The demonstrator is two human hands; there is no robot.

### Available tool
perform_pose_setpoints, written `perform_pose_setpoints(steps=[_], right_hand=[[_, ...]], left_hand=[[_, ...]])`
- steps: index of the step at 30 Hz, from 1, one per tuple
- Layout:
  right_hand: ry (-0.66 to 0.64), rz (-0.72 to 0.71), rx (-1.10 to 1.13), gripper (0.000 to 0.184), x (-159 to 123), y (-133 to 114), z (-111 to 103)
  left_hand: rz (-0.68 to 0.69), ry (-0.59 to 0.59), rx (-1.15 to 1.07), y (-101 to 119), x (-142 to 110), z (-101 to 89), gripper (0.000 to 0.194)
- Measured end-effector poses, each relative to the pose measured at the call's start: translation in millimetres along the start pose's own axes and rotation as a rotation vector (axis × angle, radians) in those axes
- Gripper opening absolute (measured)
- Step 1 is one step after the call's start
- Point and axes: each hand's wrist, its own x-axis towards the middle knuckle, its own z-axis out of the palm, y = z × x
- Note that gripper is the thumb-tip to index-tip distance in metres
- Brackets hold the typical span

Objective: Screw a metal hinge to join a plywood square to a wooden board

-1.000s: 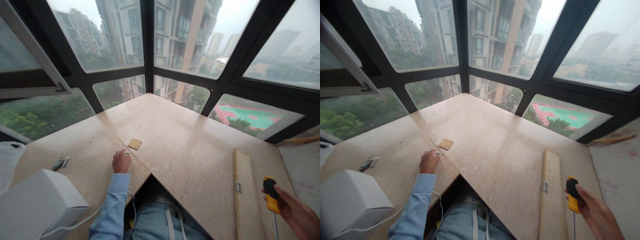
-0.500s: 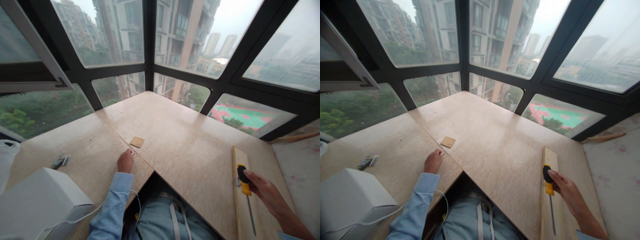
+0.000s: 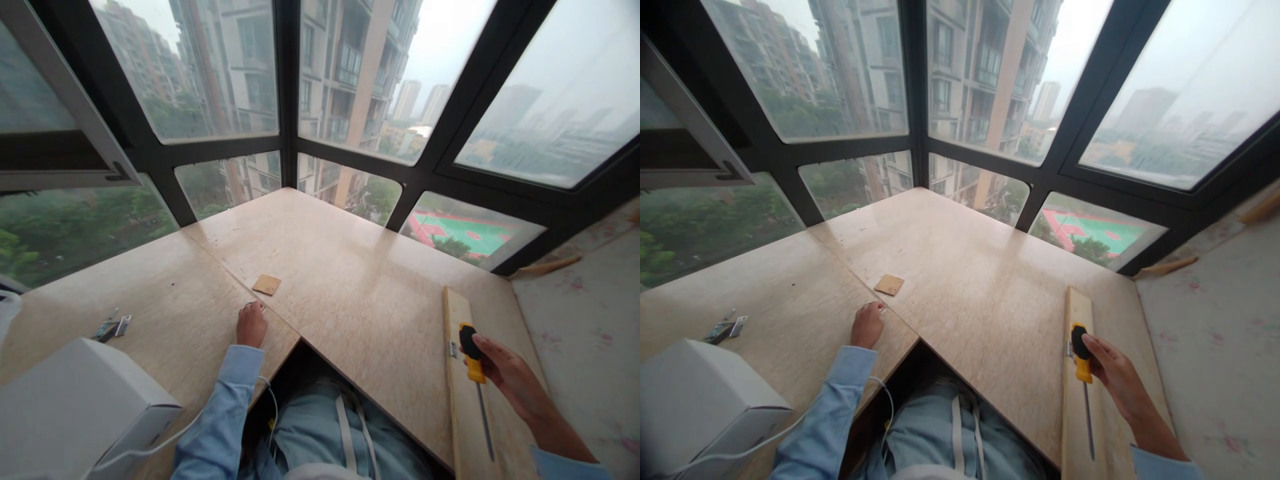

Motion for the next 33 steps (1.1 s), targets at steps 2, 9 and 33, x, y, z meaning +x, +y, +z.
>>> perform_pose_setpoints(steps=[2,9,33], right_hand=[[-0.003,-0.001,0.023,0.051,-1.8,3.1,-3.1],[-0.01,0.015,0.071,0.046,-10.4,8.5,-8.5],[0.047,0.156,0.187,0.047,6.2,24.4,-34.5]], left_hand=[[-0.081,-0.022,-0.303,2.6,4.8,-0.5,0.028],[-0.348,-0.128,-1.135,15.4,14.0,-4.4,0.016],[-0.446,0.029,-0.905,6.9,86.5,-19.2,0.021]])
